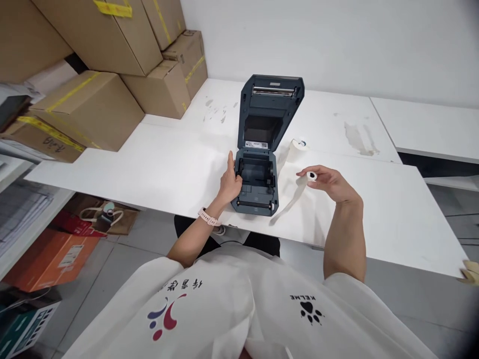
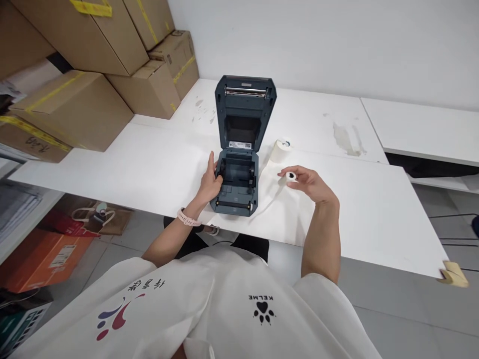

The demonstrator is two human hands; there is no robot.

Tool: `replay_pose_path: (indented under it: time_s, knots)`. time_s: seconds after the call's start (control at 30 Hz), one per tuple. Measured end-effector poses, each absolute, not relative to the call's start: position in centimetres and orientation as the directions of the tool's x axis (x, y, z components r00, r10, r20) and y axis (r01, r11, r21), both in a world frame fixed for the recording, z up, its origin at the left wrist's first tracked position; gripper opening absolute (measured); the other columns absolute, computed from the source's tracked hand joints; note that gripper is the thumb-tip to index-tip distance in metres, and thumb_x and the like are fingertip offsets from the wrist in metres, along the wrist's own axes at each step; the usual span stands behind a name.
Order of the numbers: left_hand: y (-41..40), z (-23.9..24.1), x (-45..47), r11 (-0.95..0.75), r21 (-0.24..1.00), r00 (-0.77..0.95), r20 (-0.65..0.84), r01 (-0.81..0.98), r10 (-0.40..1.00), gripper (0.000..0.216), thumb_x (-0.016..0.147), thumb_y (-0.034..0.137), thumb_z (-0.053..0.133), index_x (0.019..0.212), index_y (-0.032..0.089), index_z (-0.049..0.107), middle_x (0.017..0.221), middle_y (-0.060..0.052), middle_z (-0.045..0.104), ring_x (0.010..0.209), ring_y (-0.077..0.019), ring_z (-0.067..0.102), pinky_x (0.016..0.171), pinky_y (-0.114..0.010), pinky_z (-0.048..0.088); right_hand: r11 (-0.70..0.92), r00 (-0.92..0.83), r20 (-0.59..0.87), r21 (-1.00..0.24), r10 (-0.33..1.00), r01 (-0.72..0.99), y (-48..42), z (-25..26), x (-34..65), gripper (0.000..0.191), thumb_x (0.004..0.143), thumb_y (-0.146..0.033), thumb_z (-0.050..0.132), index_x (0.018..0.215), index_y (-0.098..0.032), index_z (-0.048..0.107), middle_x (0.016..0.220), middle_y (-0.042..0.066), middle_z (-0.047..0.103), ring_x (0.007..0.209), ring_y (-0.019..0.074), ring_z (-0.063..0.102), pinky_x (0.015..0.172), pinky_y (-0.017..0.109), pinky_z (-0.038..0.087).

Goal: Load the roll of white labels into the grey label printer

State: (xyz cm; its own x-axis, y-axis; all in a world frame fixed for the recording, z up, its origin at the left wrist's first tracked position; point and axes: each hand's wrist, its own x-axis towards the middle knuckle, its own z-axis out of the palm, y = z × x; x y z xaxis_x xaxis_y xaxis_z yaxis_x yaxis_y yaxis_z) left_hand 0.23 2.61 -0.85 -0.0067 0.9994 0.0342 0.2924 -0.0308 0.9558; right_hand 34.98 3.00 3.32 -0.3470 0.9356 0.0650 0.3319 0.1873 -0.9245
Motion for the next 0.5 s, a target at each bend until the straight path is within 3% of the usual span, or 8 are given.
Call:
replay_pose_path:
  time_s: [0.13, 0.2, 0.37, 0.5]
  knots:
    - [2.7, -1.2, 0.2, -0.044, 0.974, -0.031, 0.052, 0.220, 0.998, 0.097, 0.089, 0.030, 0.071, 0.167, 0.036, 0.014, 0.166, -0.012, 0.044, 0.134, -0.0330, 0.061, 0.109, -0.048, 0.048, 0.056, -0.150, 0.010, -0.950, 0.989, 0.306, 5.8, -0.8, 36.1, 0.052, 0.069, -0.046, 0.086, 0.115, -0.027, 0.073, 0.116, 0.008, 0.077, 0.098, 0.0231, 0.069, 0.082, 0.040, 0.056]
    - [2.6, -1.1, 0.1, -0.011, 0.972, -0.033, 0.019, 0.236, 0.999, 0.098, 0.087, 0.026, 0.070, 0.167, 0.035, 0.015, 0.166, -0.012, 0.044, 0.129, -0.0324, 0.064, 0.105, -0.047, 0.050, 0.042, -0.113, 0.013, -0.965, 0.994, 0.260, 6.8, -2.3, 35.8, 0.056, 0.066, -0.041, 0.086, 0.119, -0.027, 0.072, 0.121, 0.008, 0.076, 0.094, 0.0206, 0.069, 0.078, 0.038, 0.057]
    - [2.5, -0.2, 0.1, 0.023, 0.961, -0.052, -0.010, 0.275, 0.999, 0.095, 0.085, 0.022, 0.067, 0.166, 0.036, 0.020, 0.163, -0.013, 0.048, 0.097, -0.0260, 0.074, 0.093, -0.044, 0.055, 0.050, -0.093, 0.036, -0.987, 0.995, 0.152, 8.2, -3.2, 36.6, 0.070, 0.064, -0.033, 0.086, 0.131, -0.029, 0.066, 0.141, 0.011, 0.067, 0.120, 0.0269, 0.069, 0.097, 0.045, 0.057]
    - [2.5, 0.1, 0.1, -0.028, 0.955, -0.070, 0.050, 0.294, 0.996, 0.086, 0.083, 0.022, 0.068, 0.163, 0.032, 0.035, 0.151, -0.011, 0.062, 0.099, -0.0271, 0.073, 0.090, -0.040, 0.054, 0.063, 0.113, 0.090, -0.973, 0.989, 0.223, 11.4, -2.8, 38.0, 0.075, 0.064, -0.036, 0.084, 0.135, -0.027, 0.061, 0.141, 0.015, 0.064, 0.126, 0.0323, 0.065, 0.110, 0.057, 0.049]
